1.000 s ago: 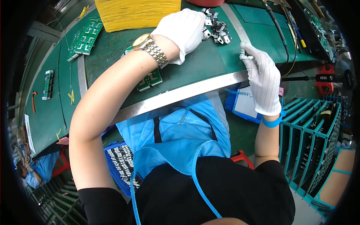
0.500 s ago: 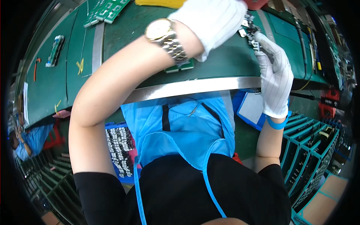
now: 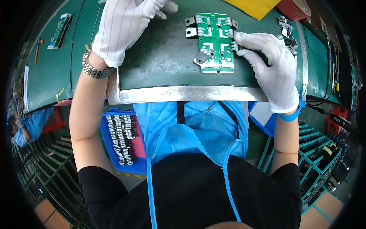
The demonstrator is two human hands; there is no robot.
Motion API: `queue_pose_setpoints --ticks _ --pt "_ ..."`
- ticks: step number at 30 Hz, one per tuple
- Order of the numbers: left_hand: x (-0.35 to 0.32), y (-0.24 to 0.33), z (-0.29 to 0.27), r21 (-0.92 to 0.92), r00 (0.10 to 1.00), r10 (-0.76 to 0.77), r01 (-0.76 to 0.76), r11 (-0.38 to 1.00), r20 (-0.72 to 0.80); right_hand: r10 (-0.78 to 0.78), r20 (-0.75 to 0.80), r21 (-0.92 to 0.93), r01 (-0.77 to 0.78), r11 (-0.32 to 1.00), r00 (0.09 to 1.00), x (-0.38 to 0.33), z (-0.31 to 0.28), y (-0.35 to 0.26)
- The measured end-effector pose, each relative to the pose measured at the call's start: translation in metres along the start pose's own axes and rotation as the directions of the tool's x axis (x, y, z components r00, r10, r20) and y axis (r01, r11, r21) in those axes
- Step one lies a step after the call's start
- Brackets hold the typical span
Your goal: The person solders electronic components onto printed circuit boards with a soldering iron and solder wire.
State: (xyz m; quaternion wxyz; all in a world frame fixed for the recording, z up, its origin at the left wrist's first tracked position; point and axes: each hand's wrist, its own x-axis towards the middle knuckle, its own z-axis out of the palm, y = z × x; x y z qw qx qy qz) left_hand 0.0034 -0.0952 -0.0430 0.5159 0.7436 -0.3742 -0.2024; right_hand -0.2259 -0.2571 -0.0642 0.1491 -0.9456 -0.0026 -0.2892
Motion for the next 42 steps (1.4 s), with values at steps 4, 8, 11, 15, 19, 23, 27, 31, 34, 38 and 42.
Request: queue_pose_setpoints --ticks 4,8,11,15,19,23,27,31,34,38,42 --pt "-0.017 0.014 0.003 -0.336 0.961 0.121 -0.032 0.941 0.247 0.038 0.04 -0.038 -0.036 0.999 0.999 -0.002 0.001 -0.002" --pt "-0.012 0.008 -0.004 0.142 0.476 0.692 -0.864 0.483 0.542 0.05 0.051 -0.03 -0.049 0.998 0.997 -0.001 0.001 -0.004" --pt "-0.014 0.002 -0.003 0.204 0.555 0.494 -0.776 0.597 0.669 0.047 0.055 -0.027 -0.046 0.999 0.997 -0.001 0.004 -0.003" --pt "-0.016 -0.002 0.005 0.304 0.548 0.475 -0.813 0.497 0.689 0.046 0.064 -0.044 -0.043 0.998 0.997 -0.001 0.0 -0.003" --pt "-0.015 0.006 0.007 0.279 0.521 0.44 -0.818 0.504 0.731 0.042 0.059 -0.039 -0.04 0.998 0.997 -0.001 0.0 -0.003" --pt "-0.021 -0.002 0.008 0.234 0.581 0.589 -0.794 0.561 0.562 0.007 0.058 -0.021 -0.006 1.0 0.998 -0.001 -0.001 -0.002" --pt "-0.024 0.015 0.0 0.262 0.728 0.395 -0.608 0.749 0.56 -0.001 0.05 -0.068 0.004 0.998 0.999 -0.002 0.0 -0.003" --pt "-0.033 0.005 0.007 0.198 0.885 0.189 -0.295 0.935 0.425 -0.023 0.041 -0.094 0.027 0.995 0.999 -0.006 0.002 -0.001" --pt "-0.048 0.003 0.005 0.257 0.907 0.284 -0.367 0.894 0.31 -0.019 0.042 -0.083 0.023 0.996 0.999 0.0 0.003 -0.004" --pt "-0.064 -0.009 -0.003 0.574 0.811 0.446 -0.584 0.573 0.379 -0.016 0.037 -0.019 0.017 1.0 0.999 0.01 0.002 -0.008" --pt "-0.074 -0.006 -0.002 0.681 0.726 0.465 -0.668 0.3 0.507 0.046 0.031 -0.02 -0.045 0.999 0.998 0.004 -0.002 -0.013"
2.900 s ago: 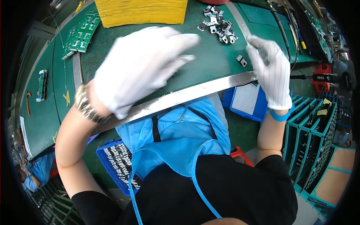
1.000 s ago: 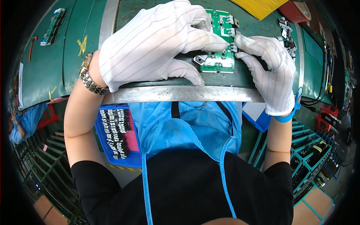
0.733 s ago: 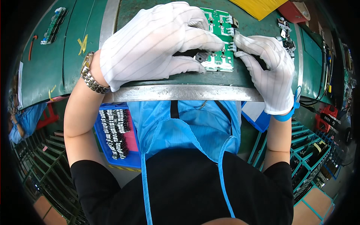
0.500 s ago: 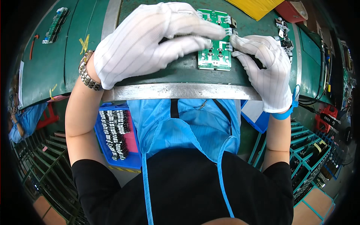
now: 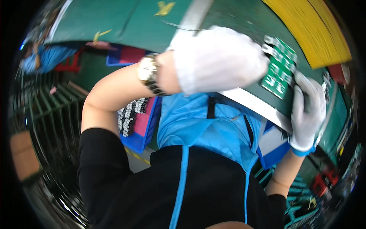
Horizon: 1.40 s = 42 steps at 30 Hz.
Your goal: The person solders electronic components onto printed circuit boards with a soldering iron and solder wire.
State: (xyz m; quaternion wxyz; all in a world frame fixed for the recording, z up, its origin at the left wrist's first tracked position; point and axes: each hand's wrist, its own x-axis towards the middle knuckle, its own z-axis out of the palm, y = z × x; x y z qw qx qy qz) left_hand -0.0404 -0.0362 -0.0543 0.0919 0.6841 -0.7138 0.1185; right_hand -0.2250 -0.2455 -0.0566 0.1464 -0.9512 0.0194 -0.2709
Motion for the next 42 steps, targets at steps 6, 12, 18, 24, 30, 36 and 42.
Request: queue_pose_setpoints --ticks 6,12,18,24,30,36,42 --pt "-0.007 0.002 0.01 0.038 0.974 0.013 -0.005 0.999 -0.227 0.036 0.044 -0.015 -0.035 0.999 0.998 -0.003 0.0 -0.004" --pt "-0.008 0.001 0.014 0.082 0.94 0.052 -0.026 0.996 -0.338 0.031 0.043 -0.038 -0.03 0.999 0.999 -0.006 -0.001 -0.005" --pt "-0.012 0.001 0.003 0.085 0.99 0.066 -0.056 0.995 -0.124 0.019 0.032 -0.045 -0.017 0.999 0.999 -0.006 -0.001 -0.004" --pt "-0.012 0.001 -0.002 0.068 0.993 0.094 -0.089 0.994 -0.066 0.042 -0.001 -0.035 -0.042 0.999 0.999 -0.007 -0.003 -0.005" --pt "-0.013 0.002 0.0 0.107 0.999 0.045 -0.043 0.993 -0.019 -0.001 -0.046 0.023 0.002 1.0 0.999 -0.007 -0.002 -0.001" --pt "-0.011 -0.007 -0.007 -0.127 0.977 -0.103 0.08 0.989 -0.189 -0.053 -0.146 0.011 0.055 0.998 0.988 -0.002 0.002 0.004" --pt "0.009 -0.001 0.005 -0.313 0.967 -0.177 0.113 0.943 -0.185 -0.016 -0.165 -0.008 0.015 1.0 0.986 -0.009 -0.001 0.008"
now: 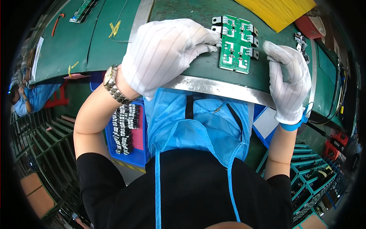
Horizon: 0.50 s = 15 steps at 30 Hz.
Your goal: The person solders electronic components onto printed circuit boards with a soldering iron and solder wire.
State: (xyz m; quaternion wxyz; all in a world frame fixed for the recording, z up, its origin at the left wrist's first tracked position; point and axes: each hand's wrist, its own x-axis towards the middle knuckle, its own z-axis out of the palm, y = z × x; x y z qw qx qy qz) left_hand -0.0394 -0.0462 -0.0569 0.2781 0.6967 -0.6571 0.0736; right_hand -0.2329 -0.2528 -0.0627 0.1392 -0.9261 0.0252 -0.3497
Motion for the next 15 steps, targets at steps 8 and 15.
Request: queue_pose_setpoints --ticks 8,15 --pt "0.0051 -0.0041 0.0127 -0.043 0.999 0.032 -0.033 0.999 -0.007 0.008 -0.026 -0.001 -0.008 1.0 1.0 -0.0005 0.0006 -0.0007" --pt "0.0084 -0.0036 0.01 -0.04 0.999 0.035 -0.034 0.999 0.024 -0.012 -0.033 -0.003 0.012 1.0 0.999 0.0001 0.0017 0.003"
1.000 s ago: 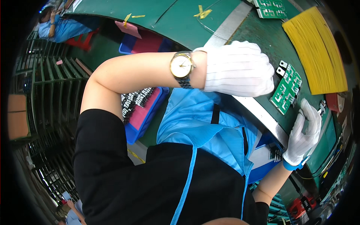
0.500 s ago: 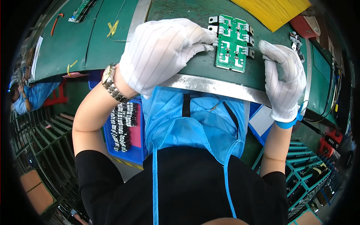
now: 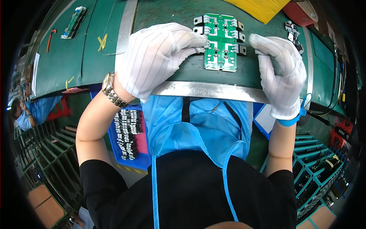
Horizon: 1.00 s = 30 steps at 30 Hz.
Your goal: The person solders electronic components onto printed circuit boards with a soldering iron and solder wire.
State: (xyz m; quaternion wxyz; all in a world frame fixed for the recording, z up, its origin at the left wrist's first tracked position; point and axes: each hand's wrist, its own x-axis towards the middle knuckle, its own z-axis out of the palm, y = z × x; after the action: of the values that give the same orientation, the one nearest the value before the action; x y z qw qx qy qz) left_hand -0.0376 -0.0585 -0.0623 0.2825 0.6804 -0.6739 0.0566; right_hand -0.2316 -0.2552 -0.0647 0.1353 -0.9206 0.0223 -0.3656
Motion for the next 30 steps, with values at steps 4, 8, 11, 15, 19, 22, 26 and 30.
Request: queue_pose_setpoints --ticks 4,8,11,15,19,22,26,30 --pt "0.002 0.003 -0.003 0.035 1.0 -0.018 0.018 0.999 0.02 -0.025 -0.012 0.002 0.025 1.0 1.0 0.0 0.002 0.002" --pt "0.003 0.004 0.0 0.044 1.0 -0.011 0.01 0.999 0.025 -0.035 -0.024 0.0 0.035 0.999 0.999 -0.001 0.002 0.005" --pt "0.006 0.006 -0.001 0.06 0.999 0.026 -0.028 0.998 0.041 -0.034 -0.035 0.009 0.034 0.999 0.999 -0.001 0.0 0.004" --pt "0.009 0.018 -0.005 0.102 0.992 -0.074 0.064 0.993 0.099 -0.026 -0.043 0.069 0.029 0.997 0.999 -0.002 0.0 0.002" --pt "0.003 0.023 -0.014 -0.094 0.964 -0.231 0.244 0.965 0.132 0.032 -0.098 0.031 -0.029 0.999 0.995 -0.025 -0.021 -0.006" --pt "0.017 0.027 -0.016 -0.147 0.971 -0.238 0.234 0.961 -0.009 0.476 -0.211 -0.031 -0.493 0.87 0.854 -0.042 -0.051 0.016" --pt "0.074 0.044 0.017 -0.025 0.987 0.1 -0.098 0.995 0.124 0.306 -0.044 -0.513 -0.284 0.81 0.951 -0.056 -0.055 0.041" --pt "0.132 0.059 0.069 0.128 0.956 0.076 -0.116 0.985 0.282 0.527 -0.127 -0.172 -0.542 0.822 0.84 -0.058 -0.052 0.042"
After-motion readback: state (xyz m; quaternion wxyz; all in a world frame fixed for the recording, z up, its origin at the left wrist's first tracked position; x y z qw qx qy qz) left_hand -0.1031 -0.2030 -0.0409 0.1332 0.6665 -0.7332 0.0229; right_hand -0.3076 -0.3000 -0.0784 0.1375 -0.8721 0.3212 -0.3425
